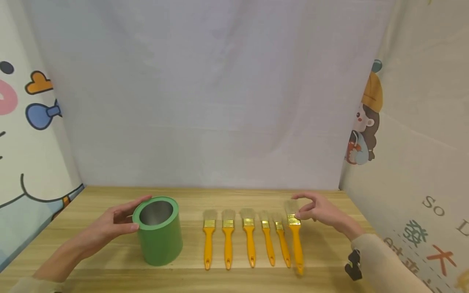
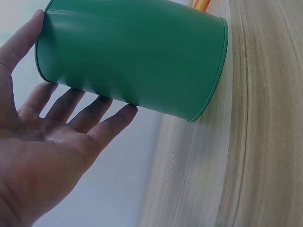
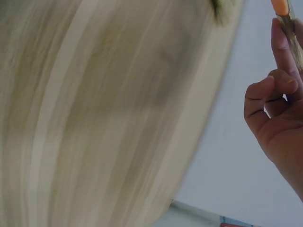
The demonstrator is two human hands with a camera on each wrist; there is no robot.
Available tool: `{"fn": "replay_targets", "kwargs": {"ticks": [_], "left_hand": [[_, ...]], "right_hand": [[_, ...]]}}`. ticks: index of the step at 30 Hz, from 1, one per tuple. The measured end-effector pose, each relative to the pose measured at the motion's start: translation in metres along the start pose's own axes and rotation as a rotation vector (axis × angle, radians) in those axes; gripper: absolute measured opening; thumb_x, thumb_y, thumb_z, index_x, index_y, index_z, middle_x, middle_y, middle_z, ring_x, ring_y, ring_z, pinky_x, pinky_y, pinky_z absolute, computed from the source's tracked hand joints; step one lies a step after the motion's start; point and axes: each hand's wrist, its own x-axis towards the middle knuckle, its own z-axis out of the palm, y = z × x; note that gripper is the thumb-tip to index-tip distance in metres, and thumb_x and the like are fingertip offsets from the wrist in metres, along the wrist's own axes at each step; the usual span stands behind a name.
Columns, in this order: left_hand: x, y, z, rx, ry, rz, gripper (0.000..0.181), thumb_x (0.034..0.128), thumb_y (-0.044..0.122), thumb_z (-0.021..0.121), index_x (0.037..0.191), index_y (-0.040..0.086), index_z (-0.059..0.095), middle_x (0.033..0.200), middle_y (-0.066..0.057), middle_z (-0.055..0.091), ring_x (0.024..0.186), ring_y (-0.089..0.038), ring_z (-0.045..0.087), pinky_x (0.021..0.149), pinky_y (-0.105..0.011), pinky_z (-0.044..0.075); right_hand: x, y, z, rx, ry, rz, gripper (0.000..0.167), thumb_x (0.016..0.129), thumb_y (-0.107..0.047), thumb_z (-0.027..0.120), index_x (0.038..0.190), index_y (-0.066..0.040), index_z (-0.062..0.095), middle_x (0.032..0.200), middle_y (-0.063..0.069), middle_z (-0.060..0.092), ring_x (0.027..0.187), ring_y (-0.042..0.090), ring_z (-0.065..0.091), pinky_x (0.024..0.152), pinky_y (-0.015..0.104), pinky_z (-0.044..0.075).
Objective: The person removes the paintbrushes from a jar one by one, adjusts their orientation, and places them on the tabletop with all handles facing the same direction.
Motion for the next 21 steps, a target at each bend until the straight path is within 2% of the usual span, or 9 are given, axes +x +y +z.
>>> {"fn": "replay_targets", "kwargs": {"ticks": [9, 16, 21], "left_hand": [[0.000, 0.000, -0.002, 0.000, 0.002, 0.004, 0.074, 0.1029, 0.011, 0.066, 0.168, 0.013, 0.030, 0.169, -0.020, 0.028, 0.145, -0.051, 0.039, 0.104, -0.048, 0.048], [0.000, 0.000, 0.000, -0.002, -0.005, 0.004, 0.076, 0.1029, 0.011, 0.066, 0.168, 0.010, 0.028, 0.169, -0.020, 0.026, 0.145, -0.052, 0.038, 0.104, -0.048, 0.048], [-0.001, 0.000, 0.001, -0.001, -0.007, 0.024, 0.075, 0.1029, 0.011, 0.066, 0.168, 0.012, 0.029, 0.169, -0.021, 0.026, 0.146, -0.051, 0.038, 0.103, -0.045, 0.049]], "right_hand": [[0.001, 0.023, -0.008, 0.026, -0.032, 0.056, 0.061, 0.098, -0.011, 0.072, 0.150, 0.008, 0.046, 0.098, 0.018, 0.077, 0.076, 0.020, 0.061, 0.061, 0.031, 0.038], [0.004, 0.037, -0.007, 0.049, -0.060, 0.066, 0.062, 0.098, -0.011, 0.073, 0.149, 0.010, 0.045, 0.085, 0.015, 0.075, 0.062, 0.015, 0.042, 0.057, 0.035, 0.028], [0.008, 0.045, -0.007, 0.057, -0.061, 0.087, 0.061, 0.098, -0.010, 0.073, 0.148, 0.012, 0.045, 0.088, 0.016, 0.076, 0.060, 0.012, 0.038, 0.055, 0.031, 0.028]]}}
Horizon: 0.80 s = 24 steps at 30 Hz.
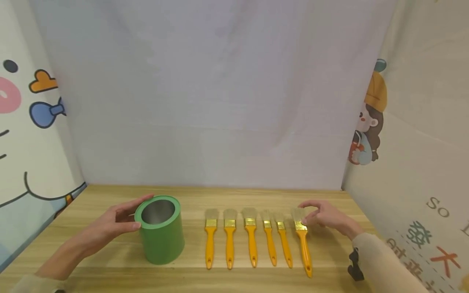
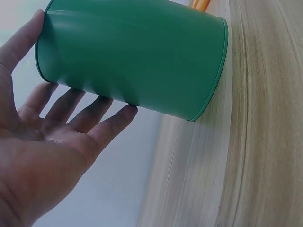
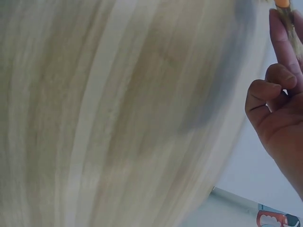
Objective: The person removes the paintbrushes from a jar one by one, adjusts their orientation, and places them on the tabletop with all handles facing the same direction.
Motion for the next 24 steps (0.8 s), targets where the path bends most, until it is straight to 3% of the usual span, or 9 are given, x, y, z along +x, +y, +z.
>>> {"fn": "replay_targets", "kwargs": {"ticks": [6, 14, 17, 24], "left_hand": [[0.000, 0.001, 0.000, -0.008, 0.000, 0.000, 0.075, 0.1027, 0.010, 0.066, 0.168, 0.011, 0.029, 0.169, -0.021, 0.028, 0.145, -0.049, 0.040, 0.102, -0.045, 0.049], [0.000, 0.002, 0.000, -0.006, -0.003, -0.003, 0.075, 0.1029, 0.011, 0.066, 0.168, 0.011, 0.029, 0.168, -0.021, 0.029, 0.144, -0.049, 0.041, 0.102, -0.045, 0.049], [0.001, 0.002, 0.000, -0.014, 0.001, -0.012, 0.075, 0.1028, 0.010, 0.066, 0.168, 0.009, 0.028, 0.168, -0.021, 0.029, 0.144, -0.049, 0.041, 0.102, -0.045, 0.049], [0.001, 0.002, 0.000, -0.005, -0.001, 0.000, 0.075, 0.1027, 0.011, 0.066, 0.168, 0.008, 0.028, 0.167, -0.023, 0.029, 0.144, -0.051, 0.041, 0.101, -0.044, 0.049]], "right_hand": [[0.003, 0.007, 0.001, -0.016, 0.016, 0.017, 0.059, 0.098, -0.009, 0.073, 0.146, 0.012, 0.047, 0.091, 0.014, 0.076, 0.061, 0.011, 0.040, 0.055, 0.026, 0.031], [0.008, 0.011, 0.005, -0.042, 0.022, -0.001, 0.057, 0.098, -0.007, 0.074, 0.144, 0.016, 0.048, 0.102, 0.018, 0.077, 0.085, 0.018, 0.069, 0.070, 0.030, 0.048], [0.009, 0.012, 0.006, -0.055, 0.022, -0.032, 0.055, 0.098, -0.005, 0.073, 0.142, 0.017, 0.048, 0.102, 0.019, 0.077, 0.090, 0.020, 0.072, 0.078, 0.031, 0.053], [0.008, 0.011, 0.007, -0.052, 0.019, -0.065, 0.054, 0.096, 0.000, 0.073, 0.140, 0.019, 0.048, 0.103, 0.019, 0.074, 0.087, 0.020, 0.071, 0.076, 0.031, 0.056]]}}
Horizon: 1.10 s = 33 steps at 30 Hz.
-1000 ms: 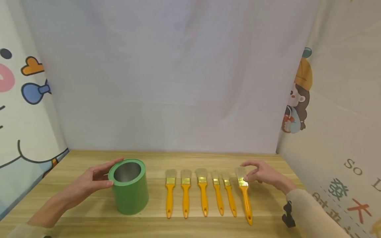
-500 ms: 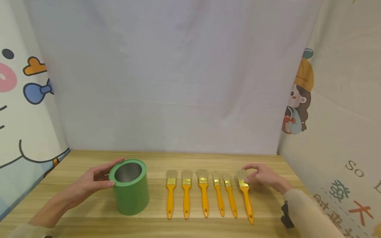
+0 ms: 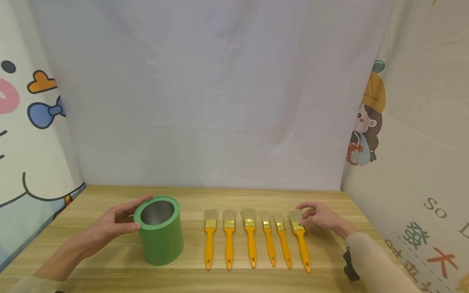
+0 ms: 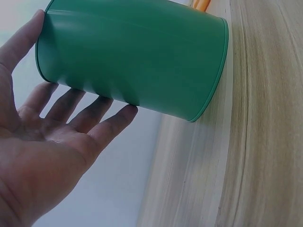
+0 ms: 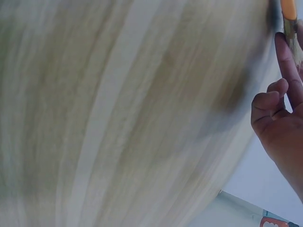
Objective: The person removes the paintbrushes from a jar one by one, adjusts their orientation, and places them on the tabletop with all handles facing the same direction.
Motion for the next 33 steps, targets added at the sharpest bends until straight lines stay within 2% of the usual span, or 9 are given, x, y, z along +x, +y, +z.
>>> {"fn": "replay_targets", "kwargs": {"ticks": [7, 15, 20, 33], "left_hand": [[0.0000, -0.0001, -0.0002, 0.004, 0.000, 0.005, 0.074, 0.1026, 0.010, 0.066, 0.167, 0.010, 0.030, 0.167, -0.023, 0.030, 0.143, -0.050, 0.042, 0.101, -0.043, 0.050], [0.0002, 0.0003, -0.0002, 0.008, -0.003, 0.007, 0.073, 0.1029, 0.010, 0.066, 0.167, 0.011, 0.032, 0.168, -0.022, 0.029, 0.143, -0.051, 0.042, 0.101, -0.043, 0.050], [-0.0002, 0.0005, -0.0004, 0.012, 0.006, -0.015, 0.074, 0.1027, 0.011, 0.066, 0.167, 0.010, 0.031, 0.168, -0.021, 0.029, 0.143, -0.049, 0.043, 0.102, -0.044, 0.049], [0.0002, 0.0017, -0.0009, 0.005, 0.003, -0.023, 0.073, 0.1032, 0.011, 0.066, 0.168, 0.012, 0.031, 0.168, -0.022, 0.029, 0.144, -0.049, 0.042, 0.103, -0.045, 0.049]], "right_hand": [[0.0012, 0.0021, 0.0004, -0.014, -0.002, -0.009, 0.054, 0.095, 0.000, 0.074, 0.139, 0.020, 0.049, 0.102, 0.019, 0.074, 0.085, 0.019, 0.069, 0.071, 0.031, 0.054], [0.0020, 0.0017, 0.0009, -0.105, 0.005, -0.051, 0.053, 0.096, -0.005, 0.076, 0.137, 0.018, 0.053, 0.104, 0.015, 0.072, 0.088, 0.022, 0.066, 0.073, 0.031, 0.052], [0.0040, 0.0017, 0.0010, -0.142, 0.004, -0.067, 0.053, 0.096, -0.008, 0.077, 0.137, 0.017, 0.055, 0.106, 0.014, 0.072, 0.092, 0.022, 0.065, 0.077, 0.030, 0.051], [0.0040, -0.0002, 0.0016, -0.131, -0.003, -0.079, 0.049, 0.094, -0.003, 0.077, 0.133, 0.019, 0.056, 0.102, 0.014, 0.069, 0.087, 0.021, 0.060, 0.073, 0.029, 0.049]]}}
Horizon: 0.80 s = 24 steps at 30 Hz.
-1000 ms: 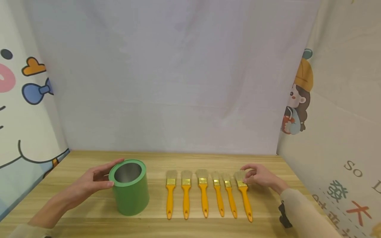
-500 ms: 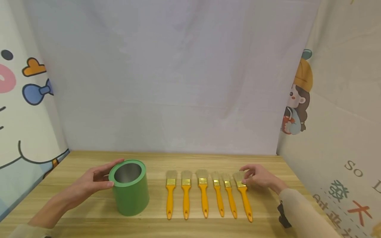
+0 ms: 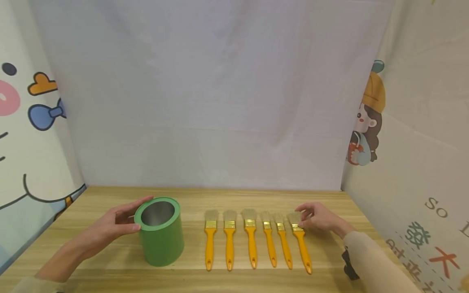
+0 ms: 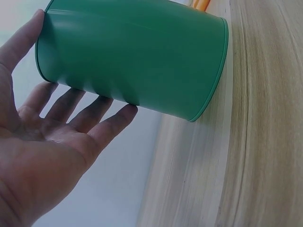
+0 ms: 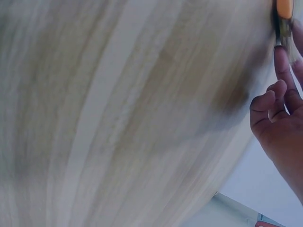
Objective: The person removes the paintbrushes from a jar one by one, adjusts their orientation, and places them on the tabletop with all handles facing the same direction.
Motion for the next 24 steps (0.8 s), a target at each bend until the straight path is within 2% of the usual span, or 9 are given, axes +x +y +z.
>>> {"fn": "replay_targets", "kwargs": {"ticks": [8, 16, 24], "left_hand": [[-0.0002, -0.0010, -0.0009, -0.010, 0.010, -0.017, 0.074, 0.1026, 0.012, 0.067, 0.168, 0.014, 0.031, 0.169, -0.019, 0.028, 0.144, -0.048, 0.042, 0.103, -0.044, 0.048], [-0.0007, 0.0001, -0.0004, -0.011, -0.013, 0.014, 0.074, 0.1034, 0.011, 0.066, 0.168, 0.009, 0.028, 0.169, -0.022, 0.027, 0.144, -0.051, 0.041, 0.102, -0.044, 0.049], [0.0001, -0.0010, -0.0002, -0.013, 0.003, 0.000, 0.073, 0.1026, 0.011, 0.067, 0.167, 0.014, 0.033, 0.169, -0.020, 0.028, 0.144, -0.049, 0.042, 0.103, -0.043, 0.049]], "right_hand": [[0.0020, 0.0012, -0.0009, -0.038, 0.010, 0.008, 0.047, 0.094, -0.003, 0.076, 0.131, 0.019, 0.058, 0.097, 0.010, 0.069, 0.080, 0.019, 0.057, 0.068, 0.028, 0.047], [0.0002, 0.0024, -0.0002, -0.023, 0.008, 0.015, 0.048, 0.094, -0.004, 0.075, 0.132, 0.019, 0.057, 0.097, 0.009, 0.068, 0.077, 0.019, 0.056, 0.066, 0.028, 0.046], [0.0001, 0.0022, 0.0001, -0.023, 0.006, 0.014, 0.049, 0.093, -0.004, 0.076, 0.132, 0.019, 0.058, 0.096, 0.010, 0.068, 0.077, 0.017, 0.057, 0.066, 0.027, 0.046]]}}
